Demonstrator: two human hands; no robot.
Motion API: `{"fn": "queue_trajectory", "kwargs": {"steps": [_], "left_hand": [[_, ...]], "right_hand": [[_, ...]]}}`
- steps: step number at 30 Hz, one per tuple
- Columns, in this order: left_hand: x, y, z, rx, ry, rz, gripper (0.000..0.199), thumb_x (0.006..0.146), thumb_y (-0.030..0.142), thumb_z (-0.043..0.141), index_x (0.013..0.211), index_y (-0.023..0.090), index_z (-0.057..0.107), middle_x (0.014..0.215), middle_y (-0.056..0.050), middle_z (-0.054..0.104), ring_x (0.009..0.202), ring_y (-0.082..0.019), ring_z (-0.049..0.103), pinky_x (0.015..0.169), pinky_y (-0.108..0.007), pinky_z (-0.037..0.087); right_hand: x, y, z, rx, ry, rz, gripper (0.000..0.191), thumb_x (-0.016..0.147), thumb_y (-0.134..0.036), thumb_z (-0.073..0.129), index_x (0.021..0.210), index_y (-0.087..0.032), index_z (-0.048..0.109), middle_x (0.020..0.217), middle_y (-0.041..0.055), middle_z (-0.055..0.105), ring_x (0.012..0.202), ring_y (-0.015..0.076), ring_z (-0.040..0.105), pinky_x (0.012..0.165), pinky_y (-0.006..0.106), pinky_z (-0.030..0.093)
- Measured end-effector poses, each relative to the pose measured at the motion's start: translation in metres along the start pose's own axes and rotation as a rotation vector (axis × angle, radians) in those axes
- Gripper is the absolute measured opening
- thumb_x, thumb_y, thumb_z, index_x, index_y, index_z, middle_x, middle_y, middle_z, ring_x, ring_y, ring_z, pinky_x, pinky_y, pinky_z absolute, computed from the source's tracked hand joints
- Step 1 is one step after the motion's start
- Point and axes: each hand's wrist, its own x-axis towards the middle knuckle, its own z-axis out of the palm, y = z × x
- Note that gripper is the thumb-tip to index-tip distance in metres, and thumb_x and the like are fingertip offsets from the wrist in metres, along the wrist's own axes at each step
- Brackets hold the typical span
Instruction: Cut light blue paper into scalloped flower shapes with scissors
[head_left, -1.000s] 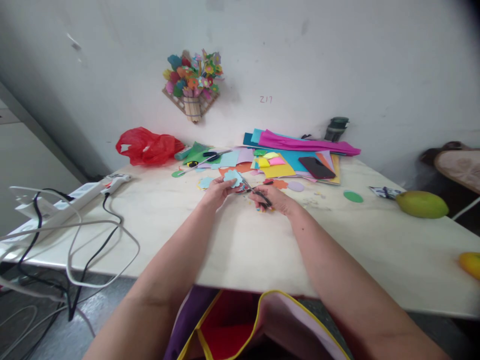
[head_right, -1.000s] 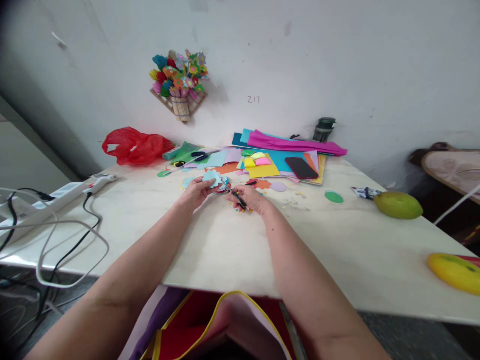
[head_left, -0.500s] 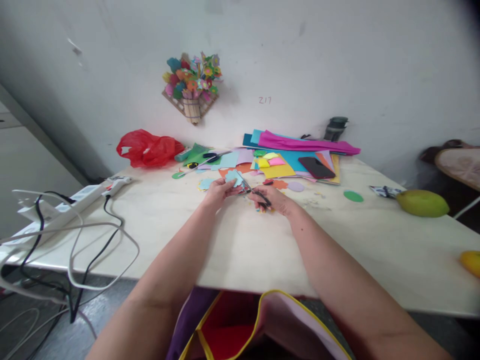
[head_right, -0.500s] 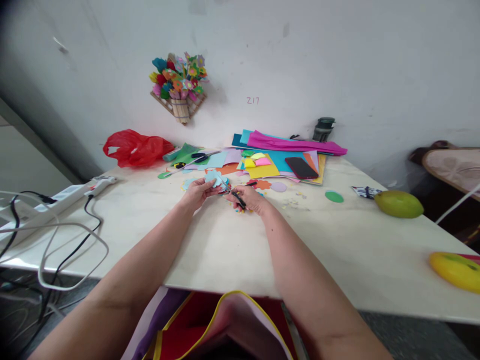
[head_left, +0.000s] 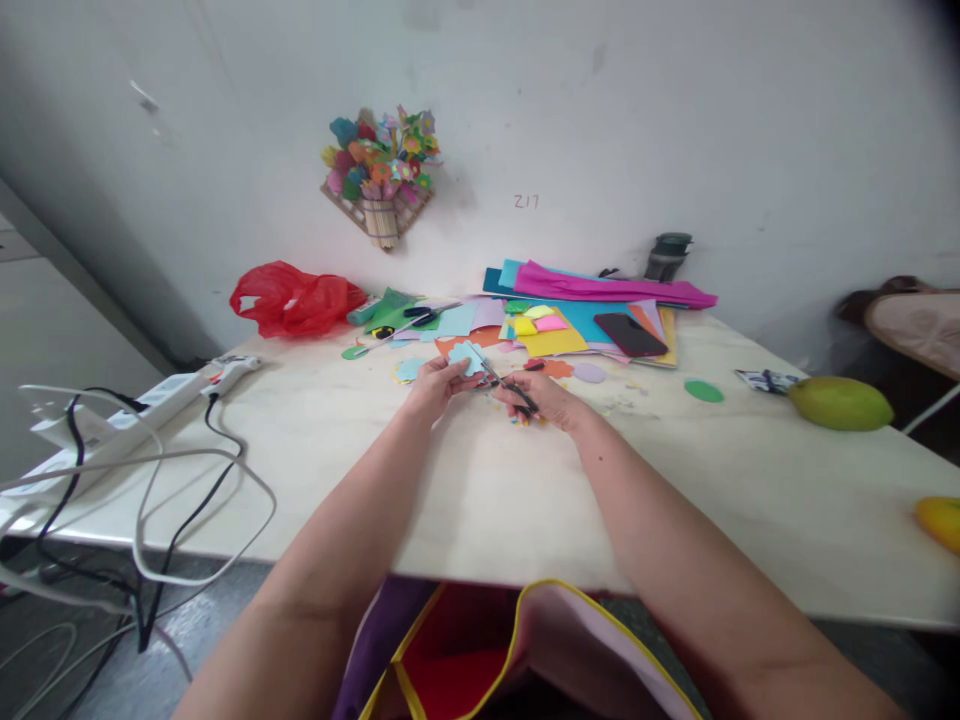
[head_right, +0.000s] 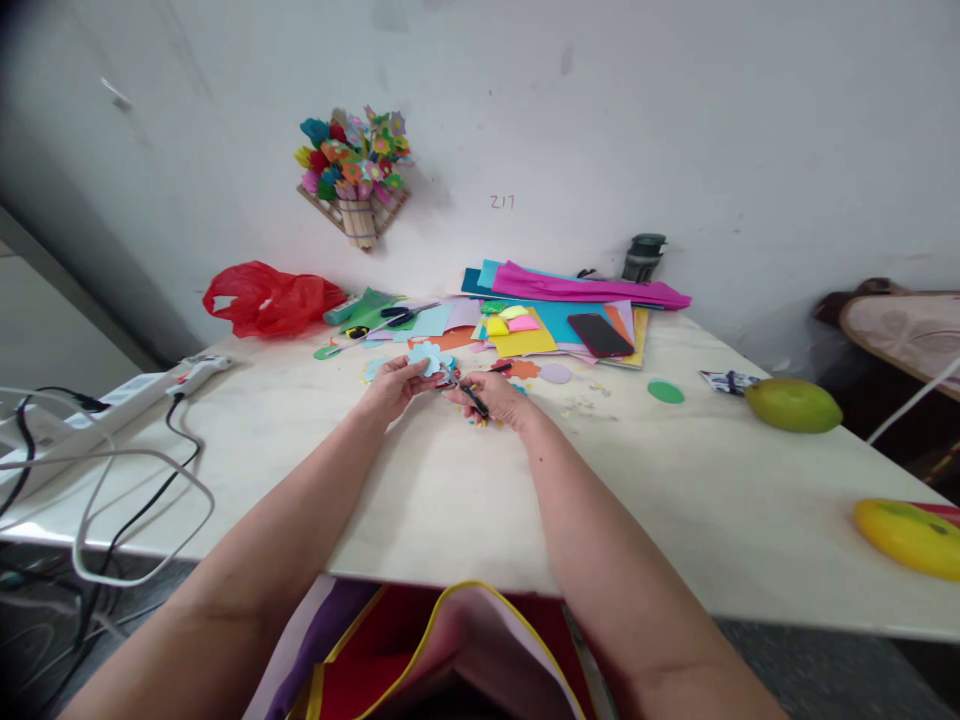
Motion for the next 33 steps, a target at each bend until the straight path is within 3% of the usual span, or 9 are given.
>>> {"fn": "queue_trajectory", "kwargs": {"steps": [33], "left_hand": [[0.0002,-0.0031,0.0023,-0.074,0.01,-0.014,0.012,0.066,0.015,0.073,0.074,0.009,0.067,0.074,-0.007,0.07,0.07,-0.017,0.068,0.078,-0.031,0.055]], "right_hand": [[-0.0005,-0.0018,0.0029,0.022,0.0,0.002,0.022,0.073,-0.031,0.069,0.074,-0.015,0.054,0.048,-0.0047,0.054,0.034,0.0045,0.044,0.035,0.015,0.033]]}}
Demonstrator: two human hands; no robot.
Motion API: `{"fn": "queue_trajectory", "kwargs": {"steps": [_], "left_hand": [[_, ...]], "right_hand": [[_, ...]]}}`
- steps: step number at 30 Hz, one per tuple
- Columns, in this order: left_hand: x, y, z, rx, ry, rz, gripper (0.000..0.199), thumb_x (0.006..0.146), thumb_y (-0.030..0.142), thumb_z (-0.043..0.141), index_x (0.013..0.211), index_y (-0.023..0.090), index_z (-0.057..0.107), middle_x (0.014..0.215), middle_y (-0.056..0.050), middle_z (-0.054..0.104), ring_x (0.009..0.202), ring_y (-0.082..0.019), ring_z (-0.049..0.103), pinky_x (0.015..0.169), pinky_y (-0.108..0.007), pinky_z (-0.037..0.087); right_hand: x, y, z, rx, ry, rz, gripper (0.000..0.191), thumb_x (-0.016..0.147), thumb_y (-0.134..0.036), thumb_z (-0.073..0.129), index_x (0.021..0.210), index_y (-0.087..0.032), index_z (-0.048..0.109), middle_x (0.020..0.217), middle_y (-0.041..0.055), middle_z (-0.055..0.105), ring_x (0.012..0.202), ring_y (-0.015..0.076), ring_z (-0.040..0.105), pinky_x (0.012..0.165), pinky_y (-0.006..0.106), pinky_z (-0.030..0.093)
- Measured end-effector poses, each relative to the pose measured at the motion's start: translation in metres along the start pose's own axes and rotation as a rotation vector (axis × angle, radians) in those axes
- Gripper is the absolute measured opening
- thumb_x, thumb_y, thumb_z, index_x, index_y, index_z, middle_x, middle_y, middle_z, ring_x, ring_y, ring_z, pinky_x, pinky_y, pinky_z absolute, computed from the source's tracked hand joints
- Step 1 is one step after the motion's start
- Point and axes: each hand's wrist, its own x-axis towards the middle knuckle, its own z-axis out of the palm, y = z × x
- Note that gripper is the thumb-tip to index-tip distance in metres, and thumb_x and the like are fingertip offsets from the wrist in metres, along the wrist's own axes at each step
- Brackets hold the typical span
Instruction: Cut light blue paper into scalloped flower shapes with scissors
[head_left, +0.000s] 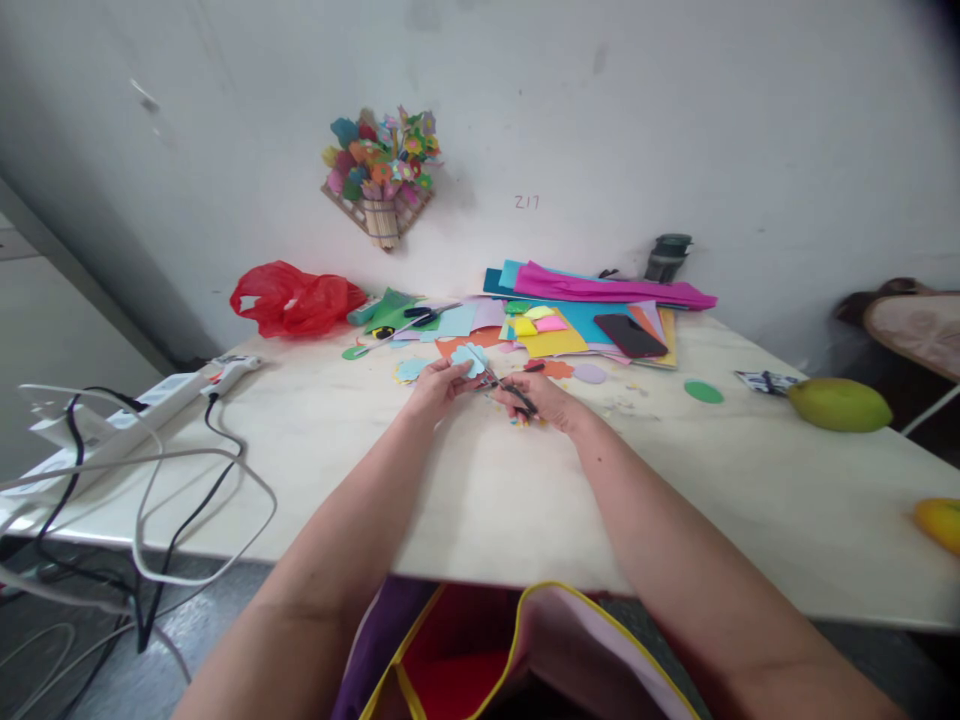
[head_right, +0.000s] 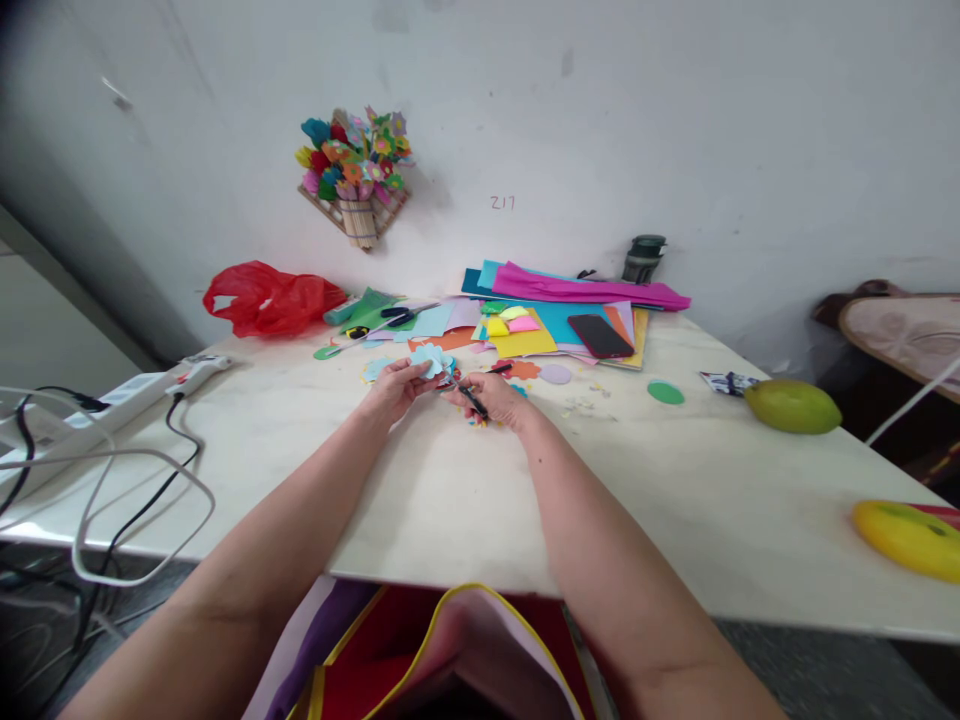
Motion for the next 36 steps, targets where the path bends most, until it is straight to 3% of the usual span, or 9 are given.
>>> {"fn": "queue_trajectory", "kwargs": {"steps": [15,36], "left_hand": [[0.0025,-0.0023,-0.0015,-0.024,0.024,0.01,0.009,0.069,0.012,0.071,0.075,0.009,0.066,0.074,-0.008,0.07,0.071,-0.016,0.068,0.081,-0.033,0.055],[0.0057,-0.0043,-0.0033,-0.057,0.04,0.023,0.009,0.067,0.01,0.071,0.074,0.009,0.066,0.075,-0.008,0.07,0.07,-0.017,0.068,0.074,-0.03,0.057]], "right_hand": [[0.0016,0.0023,-0.0002,-0.016,0.004,0.003,0.022,0.073,-0.031,0.069,0.076,-0.015,0.055,0.049,-0.0053,0.054,0.035,0.0039,0.044,0.035,0.015,0.032],[0.0029,0.0011,0.0027,0.007,0.017,0.019,0.024,0.07,-0.033,0.07,0.076,-0.015,0.054,0.046,-0.0063,0.051,0.035,0.0048,0.042,0.037,0.016,0.031]]}}
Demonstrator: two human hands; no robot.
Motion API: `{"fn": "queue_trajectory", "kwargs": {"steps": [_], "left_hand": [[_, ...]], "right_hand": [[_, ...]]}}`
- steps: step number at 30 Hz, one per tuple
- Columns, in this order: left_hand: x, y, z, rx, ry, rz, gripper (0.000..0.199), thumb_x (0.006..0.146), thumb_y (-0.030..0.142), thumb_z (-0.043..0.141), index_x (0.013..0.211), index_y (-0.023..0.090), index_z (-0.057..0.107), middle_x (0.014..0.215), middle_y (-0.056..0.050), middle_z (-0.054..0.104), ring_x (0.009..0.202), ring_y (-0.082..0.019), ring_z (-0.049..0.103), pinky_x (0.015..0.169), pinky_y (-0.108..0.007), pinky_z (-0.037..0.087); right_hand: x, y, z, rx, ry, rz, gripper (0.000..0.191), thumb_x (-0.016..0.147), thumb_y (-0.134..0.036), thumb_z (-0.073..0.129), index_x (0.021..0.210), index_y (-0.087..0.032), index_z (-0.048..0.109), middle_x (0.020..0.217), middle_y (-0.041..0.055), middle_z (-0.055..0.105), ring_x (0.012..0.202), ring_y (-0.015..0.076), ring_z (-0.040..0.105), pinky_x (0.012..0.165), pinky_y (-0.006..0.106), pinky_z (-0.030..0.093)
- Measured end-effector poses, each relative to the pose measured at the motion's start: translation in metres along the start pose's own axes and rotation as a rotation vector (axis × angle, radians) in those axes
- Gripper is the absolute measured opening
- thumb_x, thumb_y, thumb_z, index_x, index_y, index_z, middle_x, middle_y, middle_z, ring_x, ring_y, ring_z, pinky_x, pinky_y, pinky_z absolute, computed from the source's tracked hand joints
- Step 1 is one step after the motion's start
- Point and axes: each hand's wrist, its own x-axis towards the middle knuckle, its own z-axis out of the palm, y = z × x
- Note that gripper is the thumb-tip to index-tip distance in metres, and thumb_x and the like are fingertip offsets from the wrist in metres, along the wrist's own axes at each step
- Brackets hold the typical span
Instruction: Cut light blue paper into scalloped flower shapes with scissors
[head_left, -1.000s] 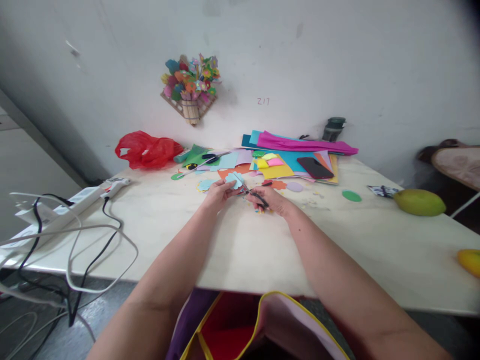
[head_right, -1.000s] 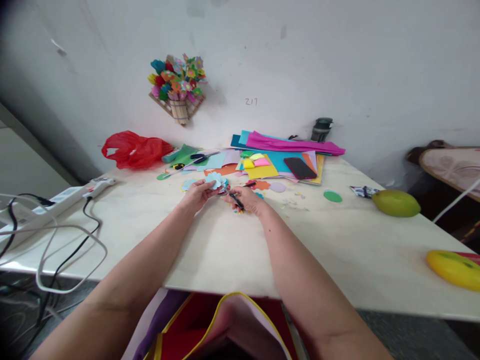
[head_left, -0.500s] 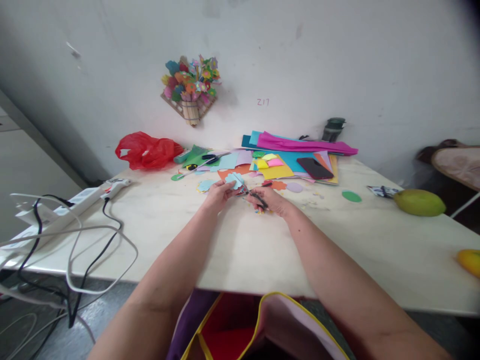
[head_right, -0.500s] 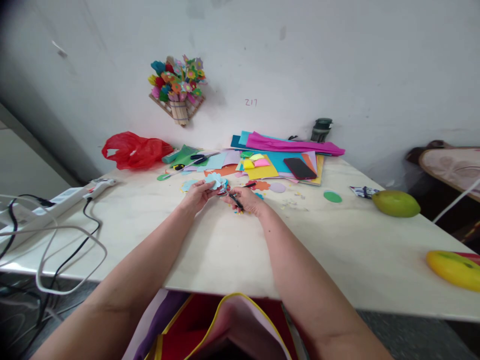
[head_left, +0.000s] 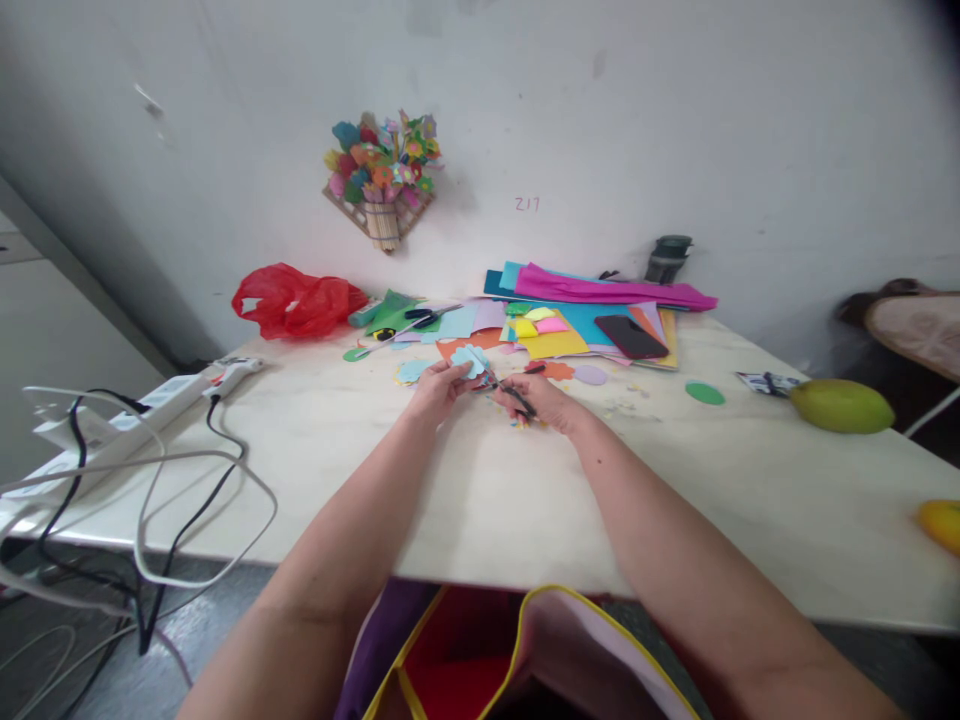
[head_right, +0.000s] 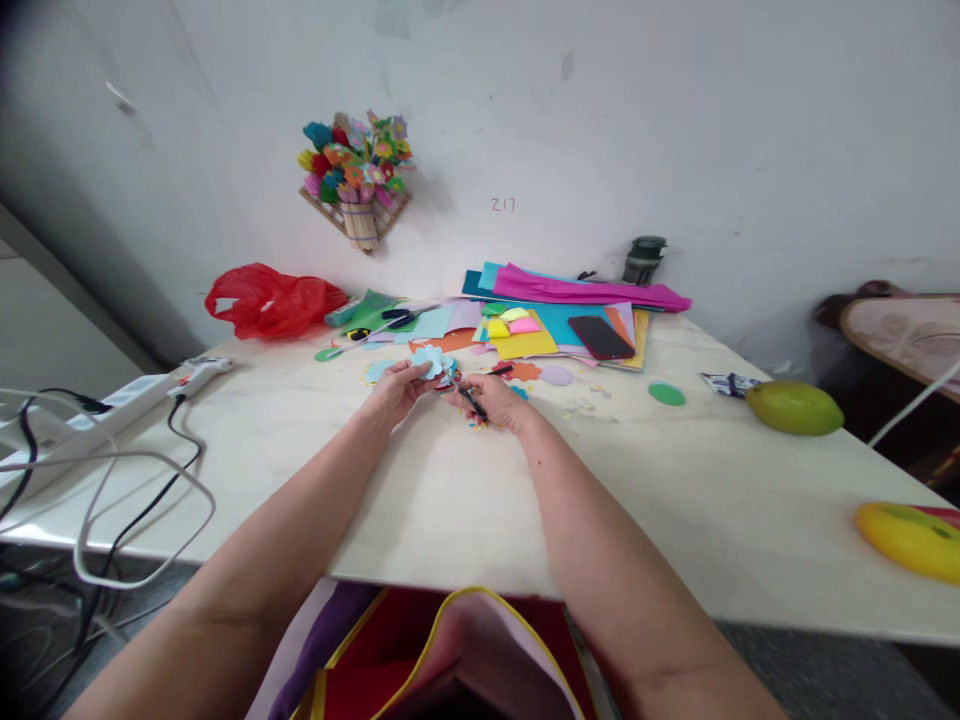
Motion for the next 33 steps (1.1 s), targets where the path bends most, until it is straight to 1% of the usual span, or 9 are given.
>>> {"fn": "queue_trajectory", "kwargs": {"steps": [8,13,16,22,29,33], "left_hand": [[0.0,0.0,0.0,0.001,0.012,0.004,0.009,0.065,0.011,0.072,0.071,0.009,0.066,0.072,-0.007,0.07,0.072,-0.017,0.068,0.075,-0.03,0.056],[0.0,-0.001,0.001,-0.011,0.012,0.006,0.01,0.065,0.011,0.072,0.071,0.008,0.066,0.071,-0.007,0.069,0.069,-0.017,0.068,0.072,-0.029,0.056],[0.0,-0.001,0.0,-0.013,0.012,0.01,0.008,0.066,0.011,0.071,0.072,0.008,0.066,0.072,-0.007,0.069,0.07,-0.017,0.068,0.073,-0.029,0.056],[-0.001,-0.001,0.001,-0.002,0.017,0.01,0.011,0.066,0.012,0.072,0.074,0.009,0.065,0.075,-0.007,0.07,0.072,-0.017,0.068,0.078,-0.031,0.055],[-0.002,0.002,0.003,0.001,0.029,0.006,0.011,0.067,0.009,0.069,0.077,0.01,0.065,0.077,-0.006,0.07,0.071,-0.016,0.068,0.077,-0.03,0.055],[-0.004,0.003,0.004,-0.009,0.03,0.0,0.011,0.066,0.009,0.07,0.076,0.01,0.065,0.077,-0.006,0.069,0.071,-0.017,0.068,0.076,-0.03,0.055]], "right_hand": [[-0.002,-0.003,0.0,-0.04,0.007,-0.001,0.022,0.072,-0.033,0.068,0.076,-0.016,0.055,0.047,-0.006,0.052,0.034,0.0051,0.042,0.033,0.016,0.028],[0.0,0.001,0.0,0.009,-0.001,-0.008,0.023,0.069,-0.031,0.07,0.077,-0.016,0.055,0.046,-0.0066,0.051,0.034,0.0049,0.041,0.035,0.016,0.031],[0.0,0.002,0.001,0.032,0.002,-0.021,0.024,0.066,-0.03,0.072,0.077,-0.016,0.056,0.046,-0.0067,0.05,0.036,0.0051,0.041,0.036,0.017,0.032],[0.0,0.001,0.002,0.028,0.028,-0.016,0.024,0.064,-0.03,0.073,0.075,-0.016,0.056,0.046,-0.0063,0.049,0.036,0.0051,0.04,0.035,0.017,0.032],[0.006,0.007,0.002,-0.005,0.04,-0.038,0.022,0.067,-0.029,0.071,0.076,-0.017,0.055,0.048,-0.0062,0.05,0.036,0.0053,0.041,0.035,0.017,0.033],[0.007,0.009,0.002,-0.011,0.043,-0.049,0.024,0.066,-0.03,0.072,0.075,-0.017,0.054,0.048,-0.0067,0.049,0.036,0.0055,0.041,0.035,0.017,0.034]]}}
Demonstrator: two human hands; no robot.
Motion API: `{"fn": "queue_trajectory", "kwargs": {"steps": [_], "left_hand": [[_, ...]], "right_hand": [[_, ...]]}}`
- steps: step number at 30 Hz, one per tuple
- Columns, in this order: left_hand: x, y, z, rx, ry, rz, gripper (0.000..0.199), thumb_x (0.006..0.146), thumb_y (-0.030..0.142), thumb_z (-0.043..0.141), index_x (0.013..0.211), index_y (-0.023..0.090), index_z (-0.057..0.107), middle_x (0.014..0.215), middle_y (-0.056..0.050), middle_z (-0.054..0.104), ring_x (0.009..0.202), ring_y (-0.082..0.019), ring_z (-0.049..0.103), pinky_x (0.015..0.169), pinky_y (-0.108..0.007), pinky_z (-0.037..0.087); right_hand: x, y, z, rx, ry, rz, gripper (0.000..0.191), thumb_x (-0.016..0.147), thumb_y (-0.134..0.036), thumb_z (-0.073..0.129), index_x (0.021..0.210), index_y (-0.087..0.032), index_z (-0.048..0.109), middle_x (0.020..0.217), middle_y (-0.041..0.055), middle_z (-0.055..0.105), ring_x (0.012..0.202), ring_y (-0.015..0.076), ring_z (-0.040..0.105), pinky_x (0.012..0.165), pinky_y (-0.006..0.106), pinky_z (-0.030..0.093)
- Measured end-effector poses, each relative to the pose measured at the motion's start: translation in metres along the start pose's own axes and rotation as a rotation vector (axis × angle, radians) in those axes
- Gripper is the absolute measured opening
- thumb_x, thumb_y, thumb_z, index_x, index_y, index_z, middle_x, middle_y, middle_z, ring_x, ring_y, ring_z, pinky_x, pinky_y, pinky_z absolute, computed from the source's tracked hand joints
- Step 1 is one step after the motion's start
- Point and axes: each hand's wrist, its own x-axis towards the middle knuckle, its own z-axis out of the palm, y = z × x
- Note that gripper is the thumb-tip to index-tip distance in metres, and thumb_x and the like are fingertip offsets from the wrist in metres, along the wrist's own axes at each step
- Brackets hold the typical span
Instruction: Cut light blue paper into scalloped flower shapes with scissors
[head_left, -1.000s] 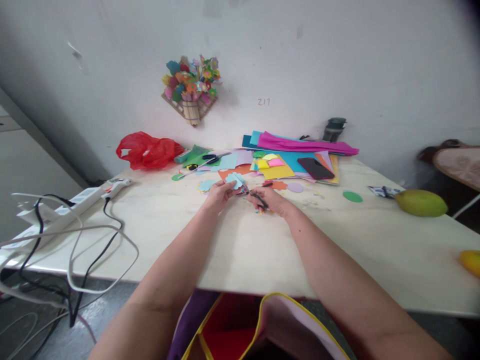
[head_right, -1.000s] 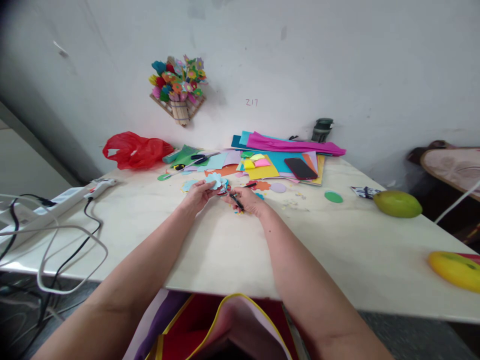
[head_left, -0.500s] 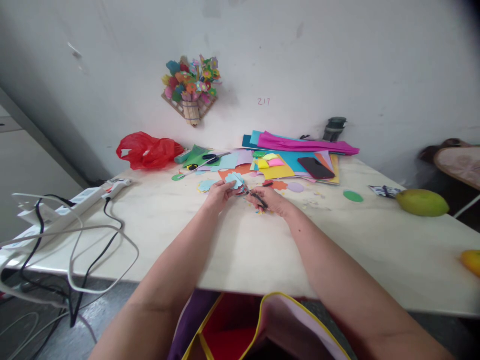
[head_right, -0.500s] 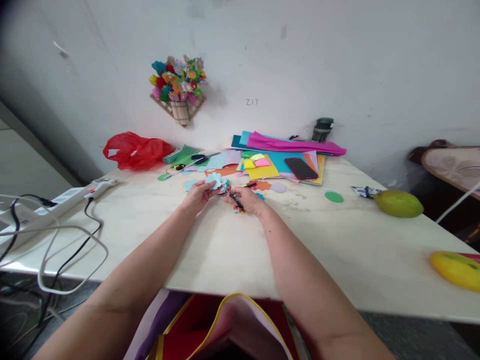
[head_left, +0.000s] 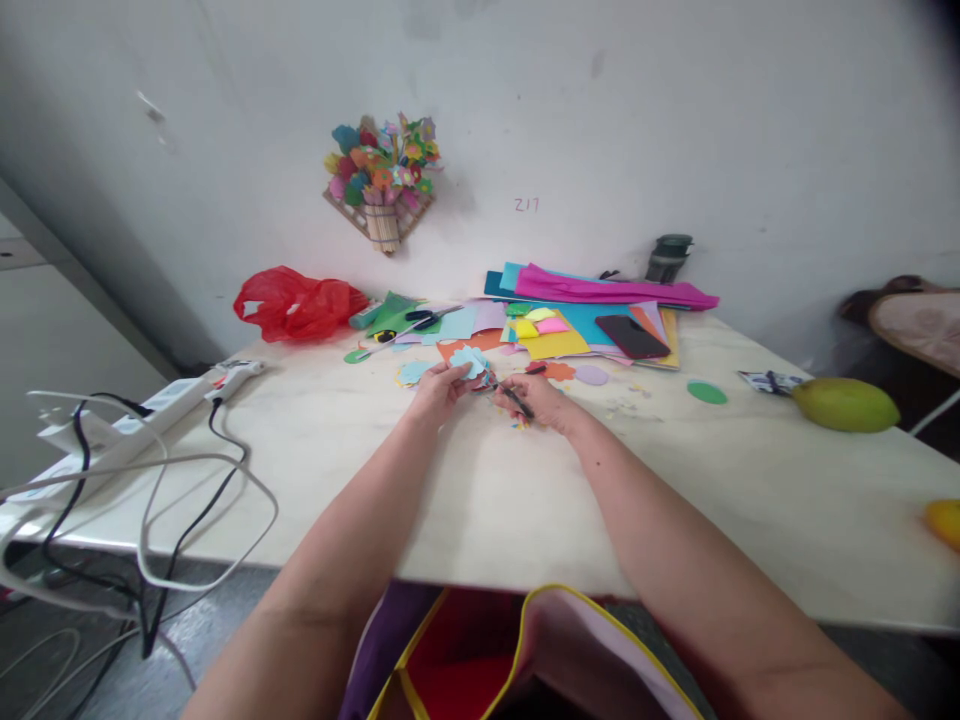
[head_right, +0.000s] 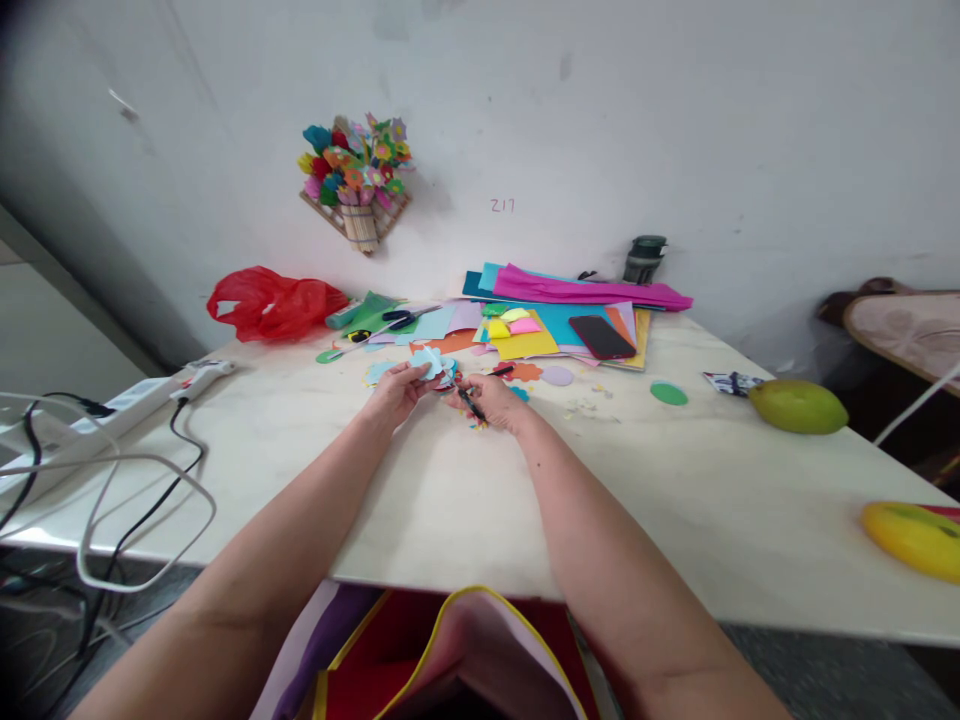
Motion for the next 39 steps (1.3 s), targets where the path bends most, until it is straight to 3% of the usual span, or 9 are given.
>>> {"fn": "queue_trajectory", "kwargs": {"steps": [15,23,31,39], "left_hand": [[-0.0034,0.0017,0.0008,-0.004,-0.011,-0.025,0.012,0.066,0.006,0.067,0.077,0.009,0.065,0.08,-0.009,0.07,0.076,-0.021,0.069,0.081,-0.033,0.055],[-0.0029,0.0048,-0.0017,0.089,-0.087,-0.104,0.013,0.067,0.013,0.065,0.078,0.008,0.066,0.08,-0.013,0.072,0.072,-0.023,0.07,0.071,-0.031,0.057],[-0.0015,0.0075,-0.0054,0.134,-0.066,-0.021,0.017,0.061,0.018,0.075,0.073,0.011,0.065,0.075,-0.008,0.071,0.068,-0.02,0.068,0.072,-0.034,0.055],[-0.001,0.0058,-0.0073,0.134,-0.099,0.017,0.02,0.056,0.019,0.078,0.069,0.011,0.066,0.071,-0.007,0.07,0.062,-0.016,0.065,0.065,-0.028,0.054]], "right_hand": [[0.0012,0.0001,-0.0002,0.011,0.033,-0.01,0.026,0.064,-0.03,0.075,0.075,-0.016,0.056,0.047,-0.005,0.05,0.037,0.0065,0.044,0.033,0.017,0.035],[0.0002,0.0012,-0.0055,-0.01,0.024,-0.017,0.025,0.063,-0.027,0.076,0.075,-0.015,0.058,0.049,-0.0047,0.051,0.041,0.0067,0.047,0.034,0.016,0.037],[-0.0022,-0.0012,-0.0072,-0.032,-0.047,0.029,0.022,0.064,-0.024,0.075,0.076,-0.015,0.059,0.05,-0.0045,0.054,0.039,0.006,0.046,0.035,0.016,0.038],[-0.0052,-0.006,-0.0076,-0.032,-0.042,0.029,0.014,0.072,-0.022,0.068,0.078,-0.014,0.059,0.048,-0.004,0.053,0.037,0.0059,0.044,0.034,0.016,0.035]]}}
